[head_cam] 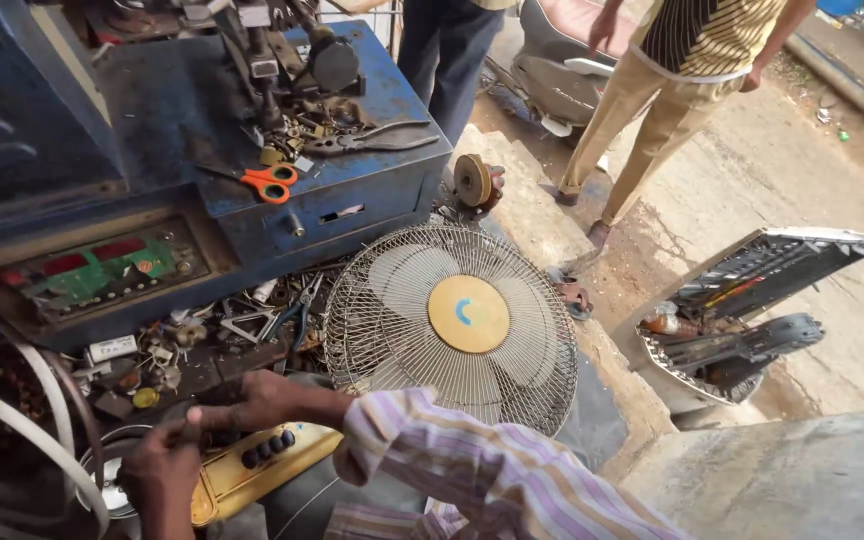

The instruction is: The person repairs an electric table fan at a cluttered workbench. They handle small components and wire, use pliers to work on parts, wind wire, then lift and reposition the fan to reattach its front guard and work on the motor housing by hand.

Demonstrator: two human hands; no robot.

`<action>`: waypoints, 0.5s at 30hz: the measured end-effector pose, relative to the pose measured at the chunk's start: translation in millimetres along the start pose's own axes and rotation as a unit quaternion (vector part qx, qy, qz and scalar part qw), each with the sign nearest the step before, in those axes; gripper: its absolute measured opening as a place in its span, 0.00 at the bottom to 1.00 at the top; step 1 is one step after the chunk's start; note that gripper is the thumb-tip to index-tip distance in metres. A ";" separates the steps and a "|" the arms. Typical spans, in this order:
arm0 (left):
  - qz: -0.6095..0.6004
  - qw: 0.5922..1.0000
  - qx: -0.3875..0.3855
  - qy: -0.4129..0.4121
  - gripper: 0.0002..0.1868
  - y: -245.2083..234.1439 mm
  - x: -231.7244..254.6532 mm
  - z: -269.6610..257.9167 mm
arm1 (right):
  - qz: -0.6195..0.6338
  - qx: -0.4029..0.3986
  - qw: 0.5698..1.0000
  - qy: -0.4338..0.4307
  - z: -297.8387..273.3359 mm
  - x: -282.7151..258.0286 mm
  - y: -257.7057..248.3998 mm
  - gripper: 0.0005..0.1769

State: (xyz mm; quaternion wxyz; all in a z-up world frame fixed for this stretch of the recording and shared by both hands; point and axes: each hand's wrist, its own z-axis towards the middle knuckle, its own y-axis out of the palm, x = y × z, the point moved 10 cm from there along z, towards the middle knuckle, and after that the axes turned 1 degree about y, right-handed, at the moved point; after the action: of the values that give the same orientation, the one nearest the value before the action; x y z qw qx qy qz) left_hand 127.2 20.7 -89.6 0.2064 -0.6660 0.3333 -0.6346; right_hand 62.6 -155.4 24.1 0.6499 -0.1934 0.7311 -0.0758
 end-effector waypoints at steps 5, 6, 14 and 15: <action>0.016 0.998 -0.030 0.047 0.18 2.5 -4.6 3.5 | 0.261 -0.050 0.959 0.102 29.0 15.4 12.7 0.42; -0.022 0.996 -0.060 0.068 0.18 5.8 3.9 2.8 | 0.200 -0.038 0.974 0.098 46.5 26.9 15.1 0.44; -0.008 0.998 -0.063 0.003 0.23 -8.9 32.2 -16.6 | -0.170 -0.077 0.975 0.120 48.9 70.6 22.3 0.49; -0.047 0.998 -0.049 0.015 0.21 -5.2 22.7 -11.3 | -0.071 -0.007 0.997 0.022 33.0 42.7 13.3 0.44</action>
State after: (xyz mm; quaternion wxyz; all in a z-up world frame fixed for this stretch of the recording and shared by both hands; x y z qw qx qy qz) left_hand 116.4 10.0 -68.6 0.1382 -0.6811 0.3355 -0.6360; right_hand 89.1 -155.0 -24.8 0.6248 -0.2479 0.7305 -0.1208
